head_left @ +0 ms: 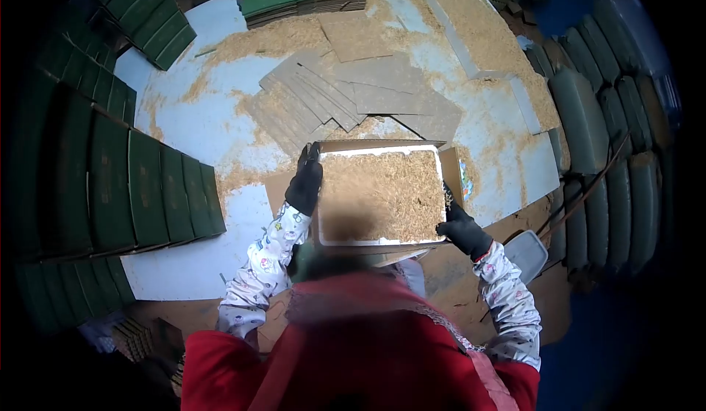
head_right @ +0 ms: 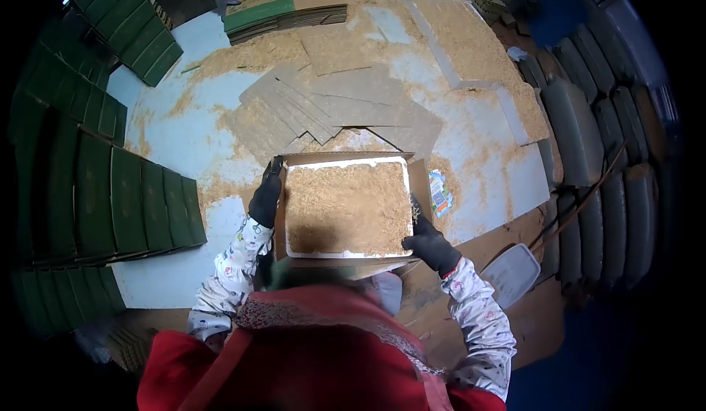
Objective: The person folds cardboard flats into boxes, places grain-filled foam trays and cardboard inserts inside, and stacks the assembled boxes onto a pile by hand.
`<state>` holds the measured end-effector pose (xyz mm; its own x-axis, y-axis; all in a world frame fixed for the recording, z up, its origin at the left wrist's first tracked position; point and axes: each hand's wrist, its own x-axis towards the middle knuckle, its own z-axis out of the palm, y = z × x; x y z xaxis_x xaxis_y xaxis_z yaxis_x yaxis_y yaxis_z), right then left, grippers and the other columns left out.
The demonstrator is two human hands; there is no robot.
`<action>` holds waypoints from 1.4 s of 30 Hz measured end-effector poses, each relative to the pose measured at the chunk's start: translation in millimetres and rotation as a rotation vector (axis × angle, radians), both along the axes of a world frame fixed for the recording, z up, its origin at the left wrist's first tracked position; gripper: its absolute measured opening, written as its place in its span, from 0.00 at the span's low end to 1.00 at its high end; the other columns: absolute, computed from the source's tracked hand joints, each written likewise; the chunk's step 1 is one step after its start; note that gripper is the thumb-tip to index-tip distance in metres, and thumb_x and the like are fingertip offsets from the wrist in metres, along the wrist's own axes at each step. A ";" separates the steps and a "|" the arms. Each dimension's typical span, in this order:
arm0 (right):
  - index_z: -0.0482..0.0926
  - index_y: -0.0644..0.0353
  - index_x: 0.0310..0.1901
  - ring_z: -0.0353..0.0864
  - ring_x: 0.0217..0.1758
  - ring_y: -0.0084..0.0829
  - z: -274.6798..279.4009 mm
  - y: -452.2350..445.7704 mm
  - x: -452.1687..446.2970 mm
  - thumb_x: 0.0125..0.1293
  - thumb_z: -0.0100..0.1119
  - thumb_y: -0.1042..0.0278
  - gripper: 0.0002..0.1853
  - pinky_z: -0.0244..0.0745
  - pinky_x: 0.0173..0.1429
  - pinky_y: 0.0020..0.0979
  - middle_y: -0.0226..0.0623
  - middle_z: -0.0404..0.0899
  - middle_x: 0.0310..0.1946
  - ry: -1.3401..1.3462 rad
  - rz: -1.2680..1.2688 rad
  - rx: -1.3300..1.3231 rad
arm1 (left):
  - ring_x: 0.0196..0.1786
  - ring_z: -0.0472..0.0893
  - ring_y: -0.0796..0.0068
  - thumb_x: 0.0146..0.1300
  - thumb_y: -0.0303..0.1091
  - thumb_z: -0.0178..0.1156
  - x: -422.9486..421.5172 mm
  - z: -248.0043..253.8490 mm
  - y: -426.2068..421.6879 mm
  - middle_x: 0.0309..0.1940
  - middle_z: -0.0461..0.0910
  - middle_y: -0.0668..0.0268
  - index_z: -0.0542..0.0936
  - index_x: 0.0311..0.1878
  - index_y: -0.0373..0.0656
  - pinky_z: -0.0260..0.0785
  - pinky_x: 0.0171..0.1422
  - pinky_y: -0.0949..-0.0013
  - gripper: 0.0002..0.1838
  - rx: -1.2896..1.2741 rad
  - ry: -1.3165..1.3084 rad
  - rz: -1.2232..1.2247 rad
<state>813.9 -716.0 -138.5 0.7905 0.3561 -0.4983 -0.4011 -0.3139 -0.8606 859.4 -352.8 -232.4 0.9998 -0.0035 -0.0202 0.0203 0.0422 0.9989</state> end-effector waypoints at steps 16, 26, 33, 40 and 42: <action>0.77 0.54 0.46 0.79 0.27 0.45 19.9 1.1 48.2 0.58 0.51 0.64 0.14 0.72 0.32 0.38 0.46 0.79 0.26 -0.744 -0.475 -0.834 | 0.20 0.75 0.69 0.57 0.35 0.62 162.9 -128.0 -5.8 0.18 0.75 0.65 0.74 0.24 0.42 0.66 0.23 0.69 0.10 -0.652 0.697 0.060; 0.74 0.57 0.47 0.73 0.46 0.44 -162.6 -96.1 41.1 0.47 0.64 0.63 0.23 0.69 0.49 0.42 0.44 0.73 0.44 -0.550 -0.211 -1.084 | 0.25 0.75 0.71 0.54 0.26 0.59 127.4 -19.8 80.5 0.25 0.74 0.64 0.75 0.37 0.37 0.69 0.27 0.72 0.08 0.369 -0.142 0.232; 0.75 0.59 0.43 0.76 0.38 0.41 -184.9 -135.2 48.3 0.46 0.67 0.65 0.21 0.72 0.42 0.35 0.41 0.73 0.39 -0.523 -0.344 -0.607 | 0.26 0.74 0.79 0.56 0.16 0.52 15.4 146.9 25.5 0.28 0.75 0.63 0.71 0.58 0.39 0.68 0.31 0.76 0.24 1.024 -0.373 0.149; 0.78 0.54 0.37 0.75 0.40 0.44 -195.4 -128.4 49.2 0.51 0.62 0.67 0.11 0.72 0.44 0.38 0.41 0.73 0.37 -0.691 -0.178 -0.761 | 0.39 0.80 0.64 0.48 0.27 0.60 -28.5 150.5 -61.8 0.39 0.76 0.58 0.75 0.37 0.43 0.76 0.37 0.63 0.10 1.404 -0.821 -0.807; 0.78 0.55 0.35 0.75 0.38 0.44 -205.0 -121.4 46.8 0.51 0.61 0.66 0.09 0.72 0.42 0.38 0.42 0.74 0.34 -0.771 -0.332 -0.754 | 0.39 0.80 0.65 0.50 0.34 0.58 -33.4 139.2 -71.8 0.40 0.76 0.61 0.75 0.35 0.44 0.75 0.35 0.64 0.09 1.434 -0.794 -1.010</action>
<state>860.7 -837.3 -343.5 0.9797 -0.1145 0.1646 -0.0052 -0.8351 -0.5501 826.0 -424.6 -93.2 0.4180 -0.8970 -0.1433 -0.9008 -0.4298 0.0624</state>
